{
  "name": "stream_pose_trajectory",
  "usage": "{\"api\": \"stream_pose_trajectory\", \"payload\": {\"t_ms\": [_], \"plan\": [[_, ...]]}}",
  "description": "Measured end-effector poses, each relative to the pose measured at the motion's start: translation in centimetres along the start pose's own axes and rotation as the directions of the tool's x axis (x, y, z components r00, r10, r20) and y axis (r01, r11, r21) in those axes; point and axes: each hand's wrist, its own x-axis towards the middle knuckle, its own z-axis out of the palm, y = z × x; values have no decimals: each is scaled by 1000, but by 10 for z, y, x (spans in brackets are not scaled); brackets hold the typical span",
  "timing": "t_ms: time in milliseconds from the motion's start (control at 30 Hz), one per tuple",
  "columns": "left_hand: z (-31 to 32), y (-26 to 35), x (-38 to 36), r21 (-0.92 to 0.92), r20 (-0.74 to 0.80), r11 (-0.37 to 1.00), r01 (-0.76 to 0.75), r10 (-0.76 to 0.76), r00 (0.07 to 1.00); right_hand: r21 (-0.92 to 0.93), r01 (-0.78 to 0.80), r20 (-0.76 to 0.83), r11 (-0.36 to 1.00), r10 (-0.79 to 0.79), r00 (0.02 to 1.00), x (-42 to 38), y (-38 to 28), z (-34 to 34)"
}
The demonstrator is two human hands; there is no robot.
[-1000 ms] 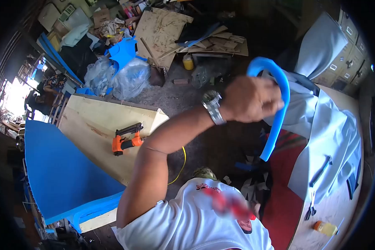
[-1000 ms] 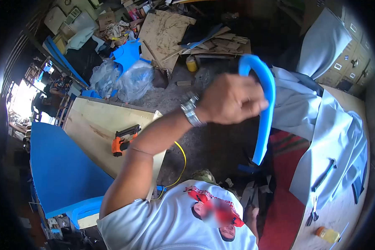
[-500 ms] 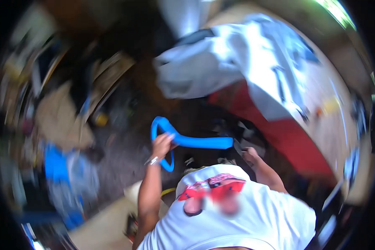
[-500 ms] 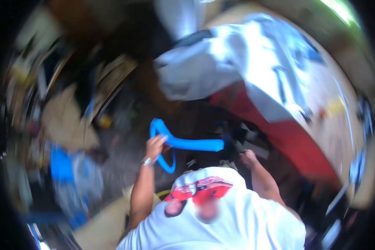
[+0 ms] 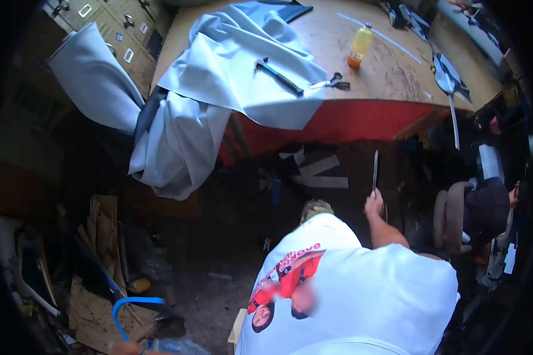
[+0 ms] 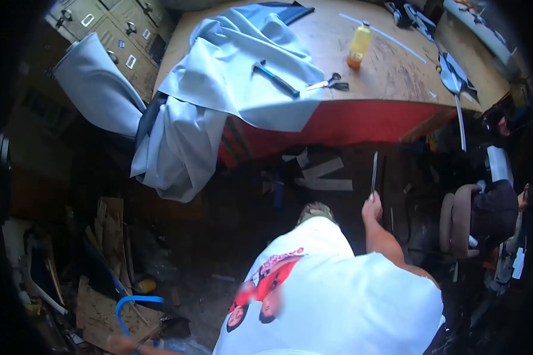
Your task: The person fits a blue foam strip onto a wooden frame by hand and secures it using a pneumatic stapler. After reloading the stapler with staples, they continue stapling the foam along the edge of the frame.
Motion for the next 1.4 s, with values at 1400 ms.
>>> {"api": "stream_pose_trajectory", "payload": {"t_ms": [1400], "plan": [[-1034,800,-821,792,229,-194,579,-785,-575,838,388,529,-384,399,-749,1,8,11]]}}
